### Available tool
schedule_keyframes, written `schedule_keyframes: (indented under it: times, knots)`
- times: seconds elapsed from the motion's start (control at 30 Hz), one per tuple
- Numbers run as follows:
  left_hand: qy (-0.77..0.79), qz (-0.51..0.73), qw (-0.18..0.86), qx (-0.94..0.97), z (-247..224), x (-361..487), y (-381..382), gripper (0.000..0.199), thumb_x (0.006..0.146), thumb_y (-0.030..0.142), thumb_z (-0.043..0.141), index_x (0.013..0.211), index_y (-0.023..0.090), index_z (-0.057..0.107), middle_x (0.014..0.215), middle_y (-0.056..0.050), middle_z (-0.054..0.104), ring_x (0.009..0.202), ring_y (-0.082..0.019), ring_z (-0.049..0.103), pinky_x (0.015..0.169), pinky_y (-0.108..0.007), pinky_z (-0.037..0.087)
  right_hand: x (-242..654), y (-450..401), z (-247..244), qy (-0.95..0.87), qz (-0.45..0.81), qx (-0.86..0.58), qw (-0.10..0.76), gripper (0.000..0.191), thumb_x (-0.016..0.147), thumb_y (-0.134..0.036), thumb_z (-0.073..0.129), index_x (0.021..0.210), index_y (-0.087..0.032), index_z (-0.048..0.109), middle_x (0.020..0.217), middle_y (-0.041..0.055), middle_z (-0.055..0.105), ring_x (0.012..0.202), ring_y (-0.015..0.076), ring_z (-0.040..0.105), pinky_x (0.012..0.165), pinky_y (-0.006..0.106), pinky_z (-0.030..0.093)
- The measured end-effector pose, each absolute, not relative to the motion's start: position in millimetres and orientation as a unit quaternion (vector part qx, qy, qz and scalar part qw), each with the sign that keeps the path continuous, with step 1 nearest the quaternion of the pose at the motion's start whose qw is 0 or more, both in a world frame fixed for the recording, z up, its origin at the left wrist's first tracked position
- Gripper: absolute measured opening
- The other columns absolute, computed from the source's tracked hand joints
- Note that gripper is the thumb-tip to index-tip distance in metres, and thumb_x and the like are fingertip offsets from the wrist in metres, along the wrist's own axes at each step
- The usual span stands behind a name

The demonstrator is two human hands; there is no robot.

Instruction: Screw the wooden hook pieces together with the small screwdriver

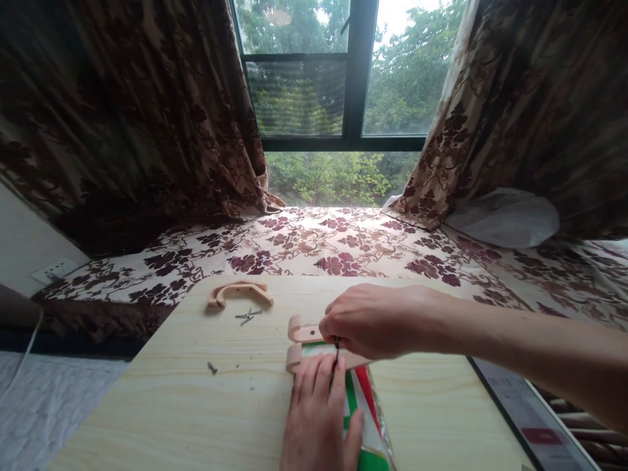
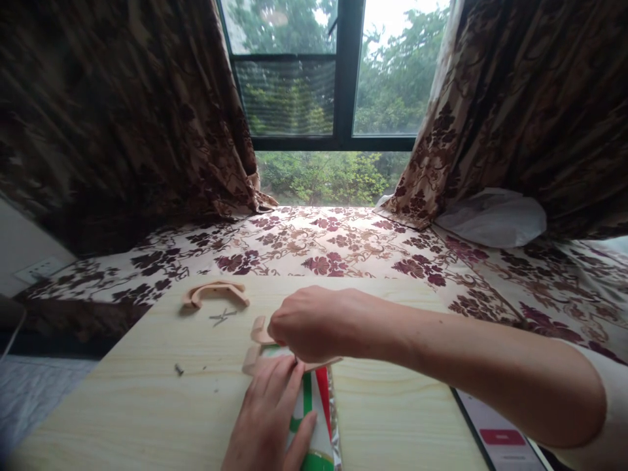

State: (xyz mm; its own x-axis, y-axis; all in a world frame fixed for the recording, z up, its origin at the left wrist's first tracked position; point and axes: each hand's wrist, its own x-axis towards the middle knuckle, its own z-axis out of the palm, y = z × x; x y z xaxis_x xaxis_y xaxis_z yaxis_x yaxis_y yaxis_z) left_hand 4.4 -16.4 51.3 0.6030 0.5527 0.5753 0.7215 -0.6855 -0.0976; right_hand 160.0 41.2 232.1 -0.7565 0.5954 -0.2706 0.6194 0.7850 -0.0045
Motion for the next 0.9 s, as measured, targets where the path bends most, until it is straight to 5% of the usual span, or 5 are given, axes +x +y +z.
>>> schedule_keyframes:
  times: [0.33, 0.7, 0.9]
  knots:
    - [-0.367, -0.261, 0.154, -0.879, 54, 6, -17, 0.054, 0.077, 0.029, 0.058, 0.126, 0.008, 0.051, 0.122, -0.015, 0.060, 0.113, -0.030, 0.056, 0.087, -0.043, 0.052, 163, 36, 235, 0.923, -0.036, 0.364, 0.118, 0.023, 0.079, -0.010, 0.052, 0.095, -0.016, 0.066, 0.076, 0.0060, 0.068, 0.057, 0.0146, 0.051, 0.049, 0.027, 0.027]
    - [-0.373, -0.243, 0.139, -0.885, 51, 3, -17, 0.054, 0.080, 0.029, 0.057, 0.129, 0.010, 0.048, 0.127, -0.014, 0.057, 0.117, -0.030, 0.053, 0.092, -0.043, 0.050, 163, 37, 226, 0.930, -0.014, 0.352, 0.100, 0.011, 0.082, -0.013, 0.052, 0.083, -0.016, 0.062, 0.065, 0.0018, 0.062, 0.049, 0.0111, 0.042, 0.044, 0.028, 0.022]
    - [-0.377, -0.239, 0.135, -0.885, 54, 3, -19, 0.051, 0.082, 0.030, 0.056, 0.129, 0.010, 0.049, 0.127, -0.014, 0.057, 0.118, -0.029, 0.052, 0.093, -0.041, 0.049, 166, 36, 232, 0.942, -0.001, 0.325, 0.083, 0.015, 0.082, -0.004, 0.050, 0.083, -0.015, 0.060, 0.078, 0.0047, 0.064, 0.063, 0.0125, 0.051, 0.051, 0.027, 0.031]
